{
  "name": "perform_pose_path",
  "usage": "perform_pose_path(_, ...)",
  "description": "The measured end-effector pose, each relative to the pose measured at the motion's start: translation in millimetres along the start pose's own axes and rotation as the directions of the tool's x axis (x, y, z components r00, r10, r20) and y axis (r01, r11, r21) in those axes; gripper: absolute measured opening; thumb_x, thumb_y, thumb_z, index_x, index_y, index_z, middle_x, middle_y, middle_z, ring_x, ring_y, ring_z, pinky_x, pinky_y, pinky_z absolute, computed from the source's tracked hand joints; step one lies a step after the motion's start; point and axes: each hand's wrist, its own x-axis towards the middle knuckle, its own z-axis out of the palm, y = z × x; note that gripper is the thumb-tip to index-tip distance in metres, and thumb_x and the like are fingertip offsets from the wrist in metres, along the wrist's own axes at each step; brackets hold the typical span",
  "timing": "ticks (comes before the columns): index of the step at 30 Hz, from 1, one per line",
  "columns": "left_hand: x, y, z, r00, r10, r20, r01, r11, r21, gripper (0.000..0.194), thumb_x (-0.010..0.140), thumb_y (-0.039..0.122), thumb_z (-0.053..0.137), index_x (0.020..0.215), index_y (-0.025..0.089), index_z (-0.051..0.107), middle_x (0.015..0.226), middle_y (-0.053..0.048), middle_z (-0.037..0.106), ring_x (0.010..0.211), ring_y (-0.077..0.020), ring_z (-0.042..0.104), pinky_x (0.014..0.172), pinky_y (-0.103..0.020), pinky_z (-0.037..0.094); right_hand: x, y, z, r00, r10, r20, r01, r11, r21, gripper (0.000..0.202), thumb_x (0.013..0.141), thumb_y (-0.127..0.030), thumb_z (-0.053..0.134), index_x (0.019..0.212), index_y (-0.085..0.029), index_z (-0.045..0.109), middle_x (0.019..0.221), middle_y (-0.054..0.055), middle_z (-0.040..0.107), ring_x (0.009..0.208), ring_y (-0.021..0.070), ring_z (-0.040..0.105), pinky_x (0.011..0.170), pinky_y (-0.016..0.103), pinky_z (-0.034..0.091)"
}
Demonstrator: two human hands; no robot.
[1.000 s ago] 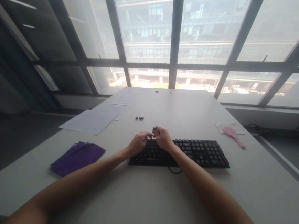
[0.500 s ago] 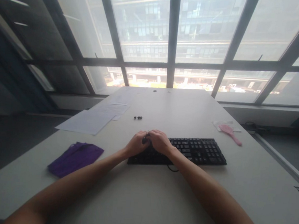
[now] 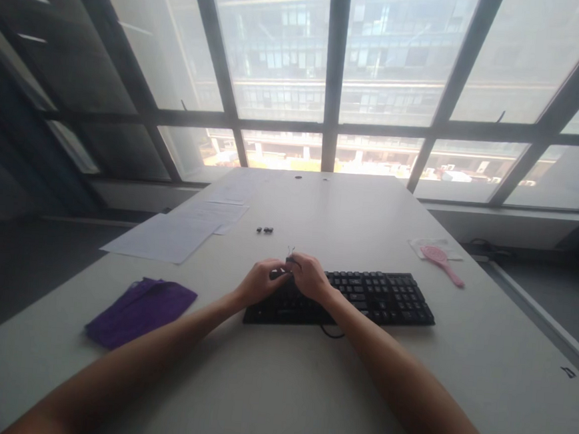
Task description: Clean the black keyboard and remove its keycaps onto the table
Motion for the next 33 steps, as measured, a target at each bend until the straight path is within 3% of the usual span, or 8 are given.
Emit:
perform_pose_path(13,-20.0,-5.5,-6.8,0.990,-0.137,-0.039,0.122,0.955,-0.270,0.025,0.093,0.026,0.055,0.107,0.022,0.075,0.108,-0.006,0.074,0.107,-0.0226,0.065,0.099,-0.038,0.048,-6.1,6.8,6.6,1.000,0.017,0.012,-0.017,1.000,-0.002,0.018,0.095,-0.020,0.050,0.079,-0.020,0.058,0.077,0.001,0.061,0.071,0.0156,0.053,0.070,0.026,0.039)
perform_pose_path(21,-38.7,-2.2,-17.9,0.990,-0.140,0.019,0.139,0.939,-0.314,0.027,0.094,0.027,0.055,0.111,0.022,0.075,0.109,-0.007,0.073,0.107,-0.0229,0.065,0.098,-0.038,0.049,-14.9,-1.6,5.4,0.999,0.004,0.049,-0.004,1.000,0.004,0.020,0.097,-0.019,0.048,0.080,-0.020,0.058,0.080,0.002,0.061,0.073,0.0158,0.054,0.071,0.027,0.040)
perform_pose_path(33,-37.7,-0.3,-17.1,0.987,-0.157,0.042,0.162,0.936,-0.312,0.028,0.092,0.027,0.055,0.113,0.021,0.073,0.113,-0.008,0.072,0.110,-0.0247,0.064,0.101,-0.040,0.049,-15.1,-0.6,6.5,0.999,0.028,0.021,-0.029,0.999,0.033,0.017,0.096,-0.018,0.050,0.082,-0.020,0.060,0.080,0.002,0.064,0.075,0.0159,0.055,0.072,0.027,0.040)
